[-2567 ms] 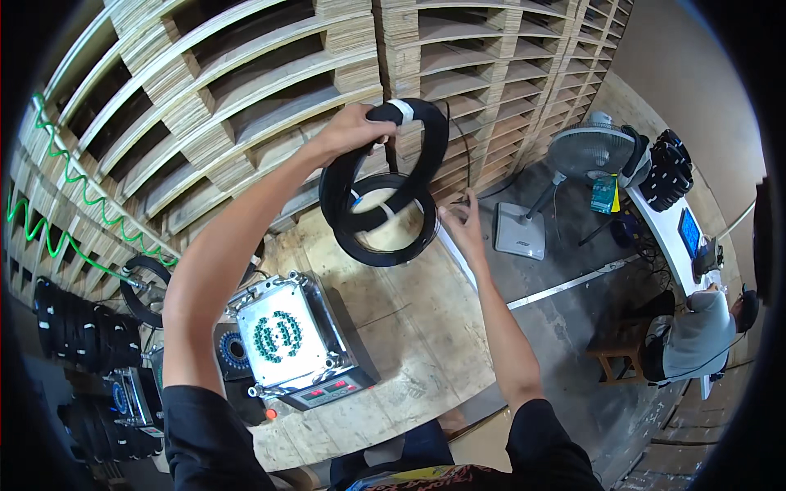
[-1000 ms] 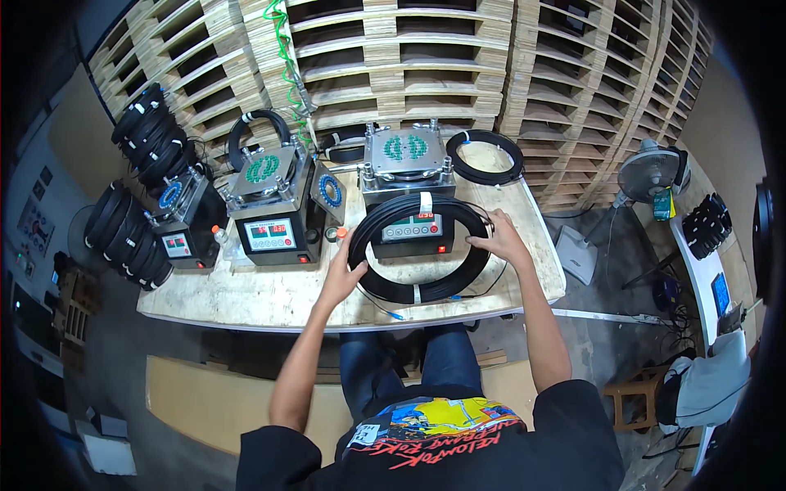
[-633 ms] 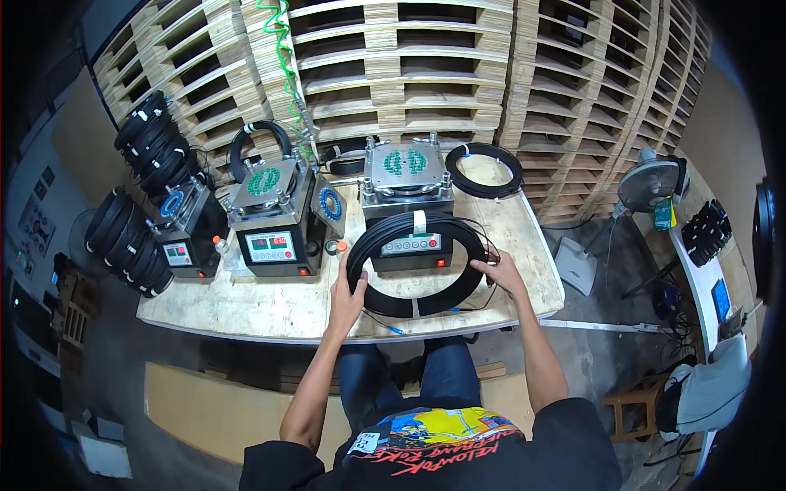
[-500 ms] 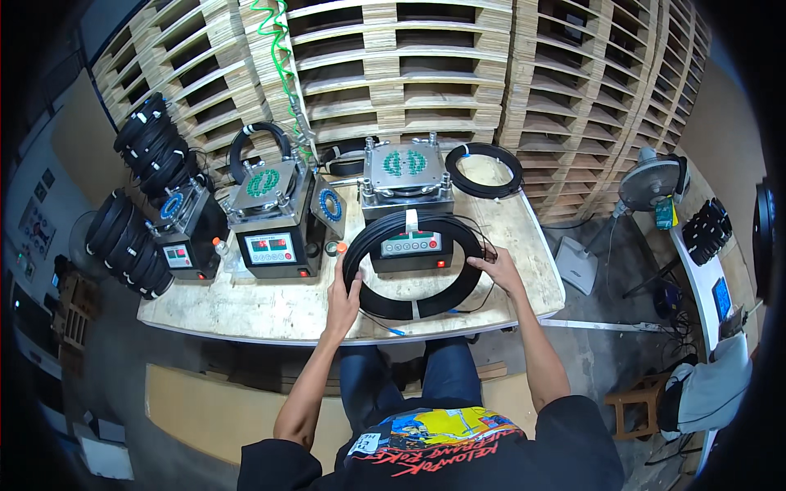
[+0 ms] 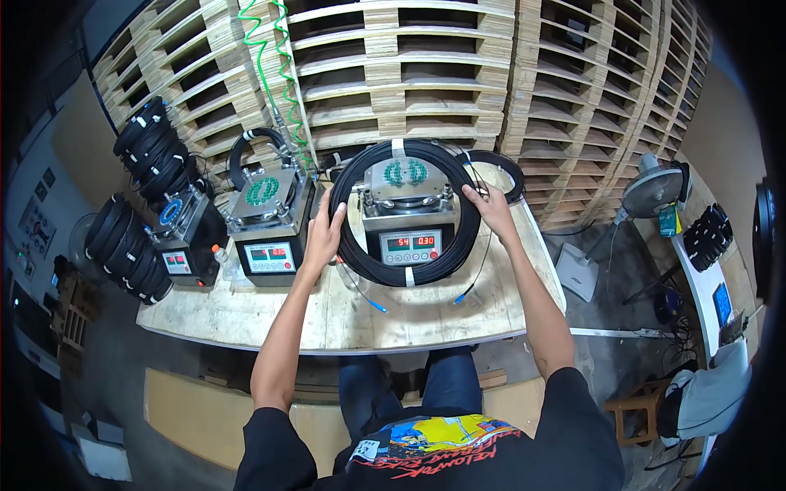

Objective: The person assembles black cables by inserting blue connectors into the ends and securing them with white zip ties. They use a handheld tool to tighten the zip ties and place the finished coils onto a stack.

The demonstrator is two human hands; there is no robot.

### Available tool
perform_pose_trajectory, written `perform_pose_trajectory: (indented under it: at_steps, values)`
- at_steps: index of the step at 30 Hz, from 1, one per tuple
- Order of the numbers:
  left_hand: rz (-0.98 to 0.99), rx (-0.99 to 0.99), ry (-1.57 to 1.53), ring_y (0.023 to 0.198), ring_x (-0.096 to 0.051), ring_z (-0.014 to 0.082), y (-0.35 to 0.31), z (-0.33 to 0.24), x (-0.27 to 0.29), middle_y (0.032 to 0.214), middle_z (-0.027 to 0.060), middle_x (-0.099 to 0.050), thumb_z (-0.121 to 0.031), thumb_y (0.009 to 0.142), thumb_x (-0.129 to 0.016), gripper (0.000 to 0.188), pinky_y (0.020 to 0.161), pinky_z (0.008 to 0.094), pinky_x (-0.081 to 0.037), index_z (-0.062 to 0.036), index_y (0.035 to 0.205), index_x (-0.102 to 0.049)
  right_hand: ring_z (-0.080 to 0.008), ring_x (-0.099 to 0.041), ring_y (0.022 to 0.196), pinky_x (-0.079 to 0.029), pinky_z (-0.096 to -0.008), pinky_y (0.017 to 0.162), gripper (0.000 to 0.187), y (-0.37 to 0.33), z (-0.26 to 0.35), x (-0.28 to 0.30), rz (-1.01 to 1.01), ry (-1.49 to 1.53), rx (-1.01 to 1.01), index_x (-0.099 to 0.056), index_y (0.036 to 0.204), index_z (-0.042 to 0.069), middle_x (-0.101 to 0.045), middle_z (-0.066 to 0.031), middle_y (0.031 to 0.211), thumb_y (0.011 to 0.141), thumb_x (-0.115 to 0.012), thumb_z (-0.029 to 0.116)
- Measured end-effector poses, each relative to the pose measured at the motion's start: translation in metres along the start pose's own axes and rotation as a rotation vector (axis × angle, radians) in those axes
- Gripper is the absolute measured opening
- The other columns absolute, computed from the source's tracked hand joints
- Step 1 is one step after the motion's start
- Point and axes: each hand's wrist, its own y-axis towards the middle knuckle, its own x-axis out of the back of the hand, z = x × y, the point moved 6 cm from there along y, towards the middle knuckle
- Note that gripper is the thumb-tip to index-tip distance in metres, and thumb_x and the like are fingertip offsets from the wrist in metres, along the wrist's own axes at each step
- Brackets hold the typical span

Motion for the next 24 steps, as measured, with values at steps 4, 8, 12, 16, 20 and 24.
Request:
perform_pose_trajectory:
  at_steps: [4, 8, 12, 16, 20, 24]
  values:
    - [0.112, 0.096, 0.020, 0.129, -0.053, 0.0422, 0.014, 0.022, -0.025, 0.136, 0.0285, -0.056, -0.041, 0.105, -0.048, 0.060, 0.104, 0.0428, -0.042, -0.0042, 0.151, -0.035, -0.0165, -0.064, 0.095, -0.051, -0.0303, 0.088, 0.053, 0.018, -0.037, 0.003, 0.038, -0.034, 0.004, -0.062, 0.121, -0.008, -0.069, -0.0148, 0.111, 0.097, -0.067, 0.038]
    - [0.077, 0.071, -0.044, 0.125, -0.055, 0.0466, -0.016, 0.080, -0.042, 0.131, 0.0316, -0.058, -0.035, 0.105, -0.049, 0.060, 0.102, 0.0447, -0.045, -0.0077, 0.154, -0.028, -0.0159, -0.062, 0.103, -0.049, -0.0304, 0.091, 0.055, 0.007, -0.063, -0.023, 0.063, 0.102, 0.006, -0.058, 0.125, -0.009, -0.067, -0.0148, 0.117, 0.098, -0.065, 0.039]
    - [0.139, 0.066, -0.095, 0.127, -0.053, 0.0468, -0.005, 0.057, -0.046, 0.133, 0.0315, -0.057, -0.034, 0.105, -0.048, 0.059, 0.102, 0.0446, -0.044, -0.0066, 0.153, -0.028, -0.0184, -0.063, 0.104, -0.048, -0.0319, 0.093, 0.057, -0.007, -0.074, -0.009, 0.025, 0.035, -0.045, -0.059, 0.125, -0.009, -0.068, -0.0169, 0.116, 0.099, -0.063, 0.041]
    - [0.108, 0.059, -0.054, 0.124, -0.055, 0.0457, -0.008, 0.054, -0.044, 0.130, 0.0312, -0.059, -0.031, 0.104, -0.050, 0.057, 0.100, 0.0446, -0.046, -0.0093, 0.153, -0.029, -0.0182, -0.064, 0.100, -0.049, -0.0310, 0.091, 0.058, -0.013, -0.066, -0.011, -0.039, -0.010, -0.043, -0.061, 0.123, -0.009, -0.070, -0.0166, 0.110, 0.099, -0.062, 0.043]
    - [0.103, 0.107, -0.083, 0.122, -0.056, 0.0456, -0.008, 0.055, -0.045, 0.127, 0.0303, -0.062, -0.030, 0.103, -0.054, 0.060, 0.098, 0.0441, -0.047, -0.0089, 0.153, -0.030, -0.0171, -0.065, 0.096, -0.049, -0.0306, 0.089, 0.054, -0.017, -0.068, -0.011, -0.089, -0.064, -0.089, -0.063, 0.122, -0.008, -0.071, -0.0157, 0.108, 0.099, -0.062, 0.041]
    - [0.041, 0.099, -0.064, 0.111, -0.065, 0.0398, -0.026, 0.055, -0.045, 0.122, 0.0286, -0.065, -0.025, 0.099, -0.062, 0.065, 0.090, 0.0420, -0.051, -0.0089, 0.153, -0.030, -0.0165, -0.065, 0.089, -0.050, -0.0302, 0.083, 0.047, -0.034, -0.071, -0.015, -0.175, 0.122, -0.039, -0.063, 0.123, -0.006, -0.071, -0.0132, 0.104, 0.099, -0.064, 0.034]
